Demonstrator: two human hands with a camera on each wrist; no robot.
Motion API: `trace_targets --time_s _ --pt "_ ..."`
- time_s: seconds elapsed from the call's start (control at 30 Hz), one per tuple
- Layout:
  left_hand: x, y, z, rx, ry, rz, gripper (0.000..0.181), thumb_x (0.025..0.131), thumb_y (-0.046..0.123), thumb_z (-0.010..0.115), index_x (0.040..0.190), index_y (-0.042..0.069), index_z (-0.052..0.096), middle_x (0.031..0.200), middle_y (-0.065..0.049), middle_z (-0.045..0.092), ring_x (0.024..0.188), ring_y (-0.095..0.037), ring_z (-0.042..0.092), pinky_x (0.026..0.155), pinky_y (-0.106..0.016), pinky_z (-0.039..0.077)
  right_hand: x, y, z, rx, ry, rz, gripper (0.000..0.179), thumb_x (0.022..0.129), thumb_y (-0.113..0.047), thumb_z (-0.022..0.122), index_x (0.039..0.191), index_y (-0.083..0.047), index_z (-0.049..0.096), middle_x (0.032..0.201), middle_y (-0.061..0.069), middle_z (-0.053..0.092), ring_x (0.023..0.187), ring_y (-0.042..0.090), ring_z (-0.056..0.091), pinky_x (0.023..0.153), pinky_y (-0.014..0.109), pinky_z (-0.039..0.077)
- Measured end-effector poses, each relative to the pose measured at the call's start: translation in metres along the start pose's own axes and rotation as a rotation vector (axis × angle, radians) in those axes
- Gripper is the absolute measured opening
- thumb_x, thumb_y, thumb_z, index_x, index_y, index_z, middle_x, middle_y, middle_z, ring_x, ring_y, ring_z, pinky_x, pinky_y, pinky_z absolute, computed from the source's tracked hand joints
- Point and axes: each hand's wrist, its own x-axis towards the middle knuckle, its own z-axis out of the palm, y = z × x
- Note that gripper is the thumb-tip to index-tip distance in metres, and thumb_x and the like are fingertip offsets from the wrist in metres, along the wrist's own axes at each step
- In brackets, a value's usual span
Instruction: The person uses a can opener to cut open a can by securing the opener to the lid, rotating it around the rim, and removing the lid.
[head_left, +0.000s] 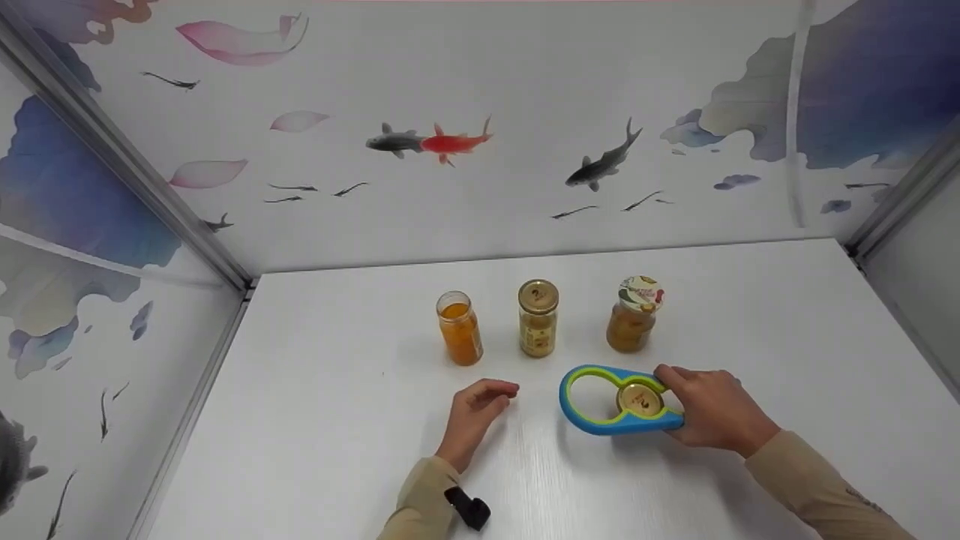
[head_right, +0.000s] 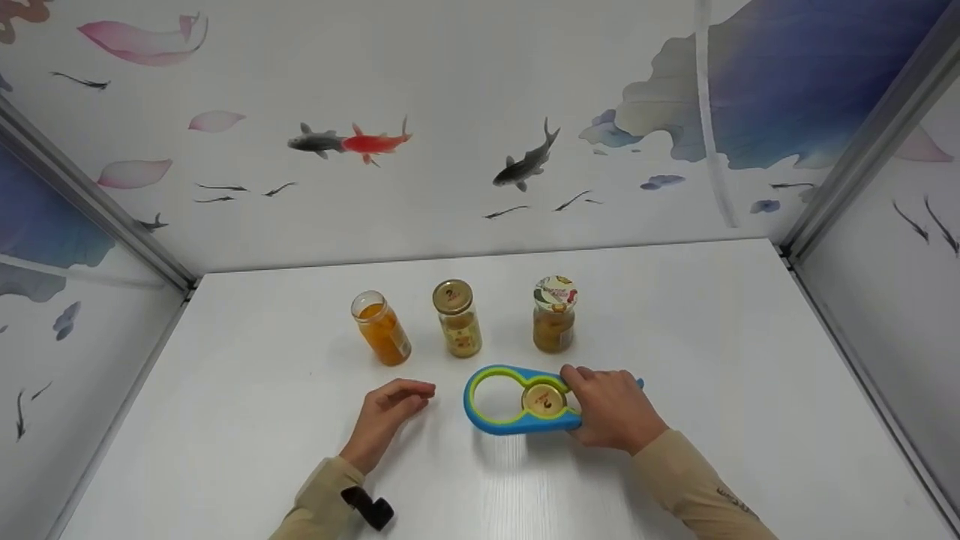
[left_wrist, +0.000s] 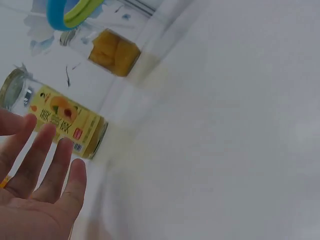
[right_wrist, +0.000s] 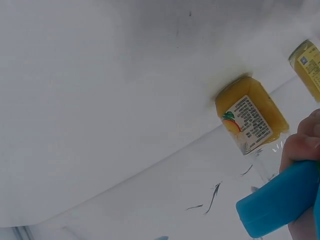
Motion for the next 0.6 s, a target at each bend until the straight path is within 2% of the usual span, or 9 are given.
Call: trace_targets --time_s 0.1,0.2,0.4,0.5,0.6 --pt "0.005 -0.002 0.013 -0.04 -0.019 -0.01 0.022 0.095 0.003 0.058 0.115 -0.003 0.064 0.119 -0.02 0.061 0.109 -0.03 0.059 0.094 -0.034 0.048 0.003 -0.005 0.001 0.015 0.004 -0.011 0.055 0.061 -0.028 0.088 0.101 -0.009 0.056 0.093 0.008 0.071 0.069 0.023 0.067 0.06 0.039 0.057" --pt "0.01 -0.001 0.025 -0.055 -0.035 -0.03 0.022 0.096 0.006 0.058 0.116 0.0 0.064 0.119 -0.017 0.061 0.109 -0.027 0.06 0.094 -0.034 0.048 0.005 -0.01 0.0 0.027 0.008 -0.009 0.057 0.061 -0.027 0.088 0.103 -0.008 0.056 0.094 0.009 0.071 0.07 0.023 0.067 0.062 0.039 0.057" --pt "0.015 0.002 0.051 -0.126 -0.121 -0.039 0.024 0.098 0.008 0.055 0.119 0.0 0.063 0.117 -0.01 0.064 0.109 -0.024 0.061 0.093 -0.035 0.049 0.008 -0.017 0.0 0.024 0.021 -0.021 0.056 0.062 -0.031 0.088 0.102 -0.009 0.055 0.094 0.009 0.071 0.069 0.023 0.067 0.061 0.039 0.057" --pt "0.016 -0.002 0.062 -0.173 -0.173 -0.019 0.029 0.101 0.013 0.052 0.124 -0.002 0.059 0.12 -0.014 0.062 0.111 -0.029 0.06 0.094 -0.038 0.049 0.011 -0.022 0.002 0.028 0.014 -0.036 0.056 0.063 -0.032 0.087 0.103 -0.008 0.055 0.096 0.01 0.071 0.071 0.025 0.068 0.062 0.042 0.057" --pt "0.017 -0.004 0.073 -0.247 -0.197 -0.052 0.034 0.103 0.02 0.046 0.129 -0.002 0.055 0.125 -0.02 0.058 0.116 -0.036 0.057 0.097 -0.044 0.046 0.015 -0.026 0.005 0.037 0.007 -0.049 0.058 0.064 -0.032 0.087 0.105 -0.008 0.055 0.099 0.011 0.071 0.074 0.027 0.068 0.063 0.044 0.057"
